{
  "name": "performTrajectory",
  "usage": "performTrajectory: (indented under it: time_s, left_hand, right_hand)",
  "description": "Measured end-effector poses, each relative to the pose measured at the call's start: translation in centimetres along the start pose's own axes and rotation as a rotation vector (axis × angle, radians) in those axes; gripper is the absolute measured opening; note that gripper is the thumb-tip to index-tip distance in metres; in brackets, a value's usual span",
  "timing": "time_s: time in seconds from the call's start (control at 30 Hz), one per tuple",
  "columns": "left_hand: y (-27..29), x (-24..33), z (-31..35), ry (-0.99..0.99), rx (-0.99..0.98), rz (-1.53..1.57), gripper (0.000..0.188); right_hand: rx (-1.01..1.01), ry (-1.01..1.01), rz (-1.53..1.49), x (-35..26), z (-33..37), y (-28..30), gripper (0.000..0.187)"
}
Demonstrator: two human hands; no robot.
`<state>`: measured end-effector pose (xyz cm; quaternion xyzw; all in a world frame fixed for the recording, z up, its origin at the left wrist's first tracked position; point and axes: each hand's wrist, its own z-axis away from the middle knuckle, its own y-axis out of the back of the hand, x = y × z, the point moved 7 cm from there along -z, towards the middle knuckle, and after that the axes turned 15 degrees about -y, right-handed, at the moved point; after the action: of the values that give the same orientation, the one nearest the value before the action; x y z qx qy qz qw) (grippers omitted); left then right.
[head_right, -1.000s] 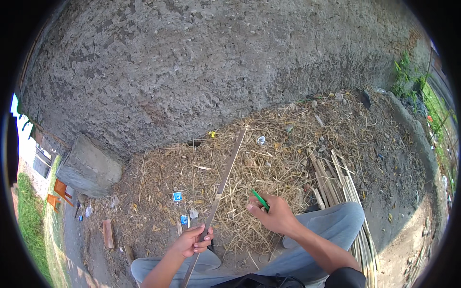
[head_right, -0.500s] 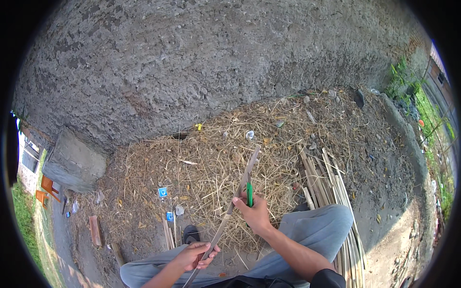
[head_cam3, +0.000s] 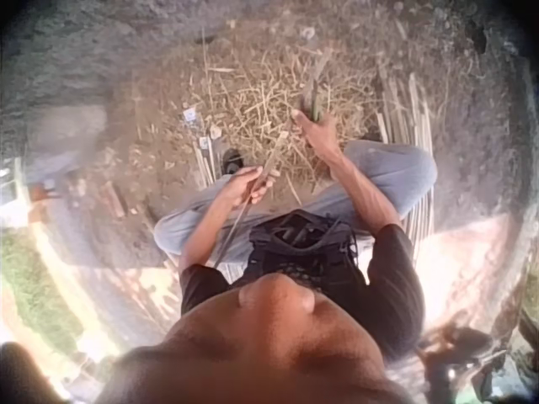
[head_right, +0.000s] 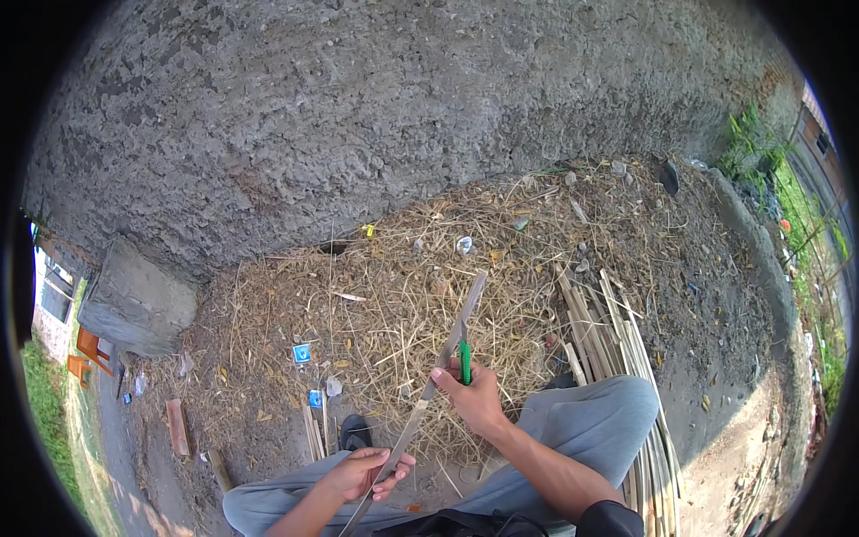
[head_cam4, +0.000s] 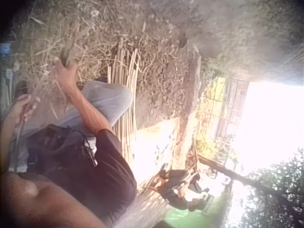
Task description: The person strips bark from a long bamboo strip using a knife, holding the strip with one hand while pulling the knife along it with the other.
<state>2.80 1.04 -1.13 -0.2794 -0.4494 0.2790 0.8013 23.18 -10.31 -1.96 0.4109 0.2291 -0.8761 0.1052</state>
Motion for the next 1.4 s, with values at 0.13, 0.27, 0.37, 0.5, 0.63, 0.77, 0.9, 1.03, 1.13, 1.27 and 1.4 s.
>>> performTrajectory:
  time_s: [0.13,0.27,0.37,0.5,0.63,0.77,0.9,1.03,1.13,1.27,1.4]
  left_hand:
    - [-0.3,-0.4,-0.5,-0.033,-0.034,0.081,0.059]
    - [-3.0,0.4,-1.5,-0.061,-0.003,-0.001,0.065]
    - [-2.0,-0.2,-1.1,-0.029,-0.019,0.039,0.058]
    - [-2.3,-0.6,-1.1,-0.058,-0.032,0.109,0.045]
    - [-1.8,0.0,-0.9,-0.08,0.027,0.077,0.044]
    - [-1.7,0.4,-0.7,-0.105,0.023,0.075,0.045]
    - [-1.4,1.0,-0.2,-0.123,0.058,0.025,0.04]
    - [-0.5,1.5,0.2,-0.169,0.187,-0.061,0.029]
    - [-0.7,1.6,0.2,-0.214,0.256,-0.063,0.027]
    - [0.5,1.1,-0.2,-0.181,0.226,0.004,0.025]
    - [0.5,1.2,-0.1,-0.18,0.207,0.05,0.027]
  right_hand:
    - [0.028,0.007,0.081,-0.2,1.2,-0.4,0.031]
    - [-0.024,0.12,0.266,-0.1,2.8,-1.4,0.026]
    - [-0.062,0.16,0.388,-0.3,4.1,-2.6,0.024]
    - [-0.072,0.221,0.472,-0.7,4.7,-2.7,0.027]
    - [-0.009,0.29,0.653,-0.7,4.7,-2.3,0.033]
    - [0.055,0.297,0.75,0.1,3.9,-1.5,0.034]
    - [0.088,0.346,0.842,-1.1,4.0,-2.0,0.038]
    - [0.206,0.627,0.954,-2.0,4.7,-2.4,0.038]
    - [0.162,0.686,1.023,-1.4,4.9,-3.1,0.037]
    - [-0.051,0.692,1.126,0.8,5.9,-5.0,0.035]
    - [-0.069,0.795,1.115,0.6,7.3,-5.6,0.034]
